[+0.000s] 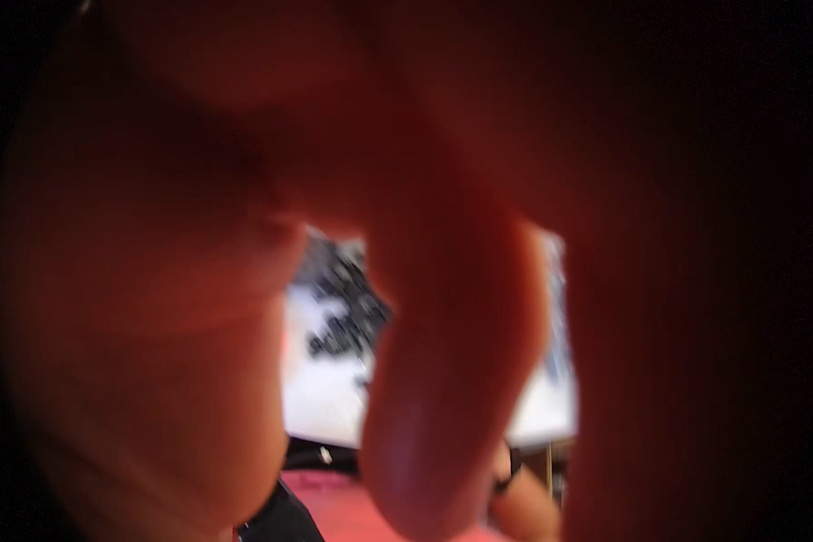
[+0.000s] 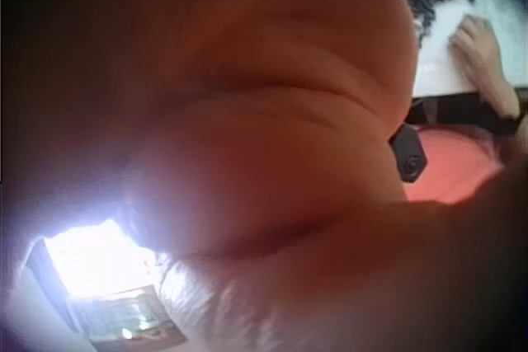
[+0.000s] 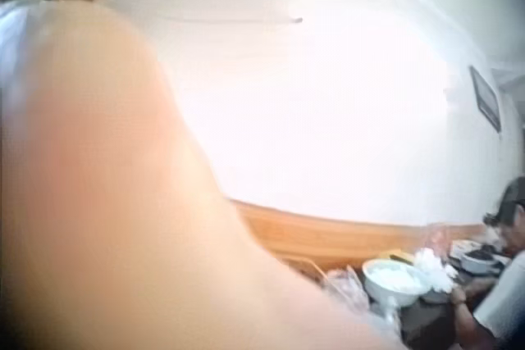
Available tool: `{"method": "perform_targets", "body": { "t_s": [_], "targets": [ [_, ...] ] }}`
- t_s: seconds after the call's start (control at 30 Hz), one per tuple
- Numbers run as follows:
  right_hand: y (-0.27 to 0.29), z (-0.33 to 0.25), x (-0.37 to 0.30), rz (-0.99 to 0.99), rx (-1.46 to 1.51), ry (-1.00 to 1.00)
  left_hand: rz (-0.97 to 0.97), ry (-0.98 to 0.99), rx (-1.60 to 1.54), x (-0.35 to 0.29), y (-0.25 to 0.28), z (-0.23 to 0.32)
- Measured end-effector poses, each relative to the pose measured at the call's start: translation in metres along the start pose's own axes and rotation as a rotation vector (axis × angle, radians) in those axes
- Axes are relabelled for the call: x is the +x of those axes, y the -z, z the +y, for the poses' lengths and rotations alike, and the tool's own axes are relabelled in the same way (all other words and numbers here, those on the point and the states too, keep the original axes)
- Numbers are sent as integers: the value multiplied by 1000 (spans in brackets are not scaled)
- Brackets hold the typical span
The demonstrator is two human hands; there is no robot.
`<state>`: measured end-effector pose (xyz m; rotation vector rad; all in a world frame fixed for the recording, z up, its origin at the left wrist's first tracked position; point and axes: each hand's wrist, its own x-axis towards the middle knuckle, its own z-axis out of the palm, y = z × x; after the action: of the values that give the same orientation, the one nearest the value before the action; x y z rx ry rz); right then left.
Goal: Assembling small black components with white clips at a workbench.
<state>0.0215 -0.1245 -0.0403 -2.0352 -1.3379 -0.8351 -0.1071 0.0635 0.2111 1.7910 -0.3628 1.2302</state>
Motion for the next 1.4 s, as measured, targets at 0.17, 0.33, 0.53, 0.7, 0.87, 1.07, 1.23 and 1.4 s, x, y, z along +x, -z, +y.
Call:
{"method": "perform_targets", "body": {
  "t_s": [0.17, 0.33, 0.53, 0.7, 0.87, 1.07, 1.23, 1.4],
  "targets": [
    [6, -17, -1, -51, 48, -20, -86, 38, 5, -5, 25, 6],
    [4, -1, -3, -24, -6, -57, -87, 17, 62, 16, 29, -5],
    [4, -12, 17, -46, 50, -14, -245, 327, -6, -16, 25, 18],
    [-3, -6, -3, -58, -9, -90, -33, 125, 142, 2, 41, 11],
    [12, -15, -5, -83, -19, -100, -54, 257, 209, -24, 36, 41],
    [0, -3, 16, 2, -10, -54, -150, 401, 209, -32, 37, 15],
    [10, -3, 9, -53, 28, -123, -126, 154, 52, -49, 28, -8],
    [-3, -3, 8, -49, 20, -94, -47, 325, -107, -82, 42, -47]
  ]
}}
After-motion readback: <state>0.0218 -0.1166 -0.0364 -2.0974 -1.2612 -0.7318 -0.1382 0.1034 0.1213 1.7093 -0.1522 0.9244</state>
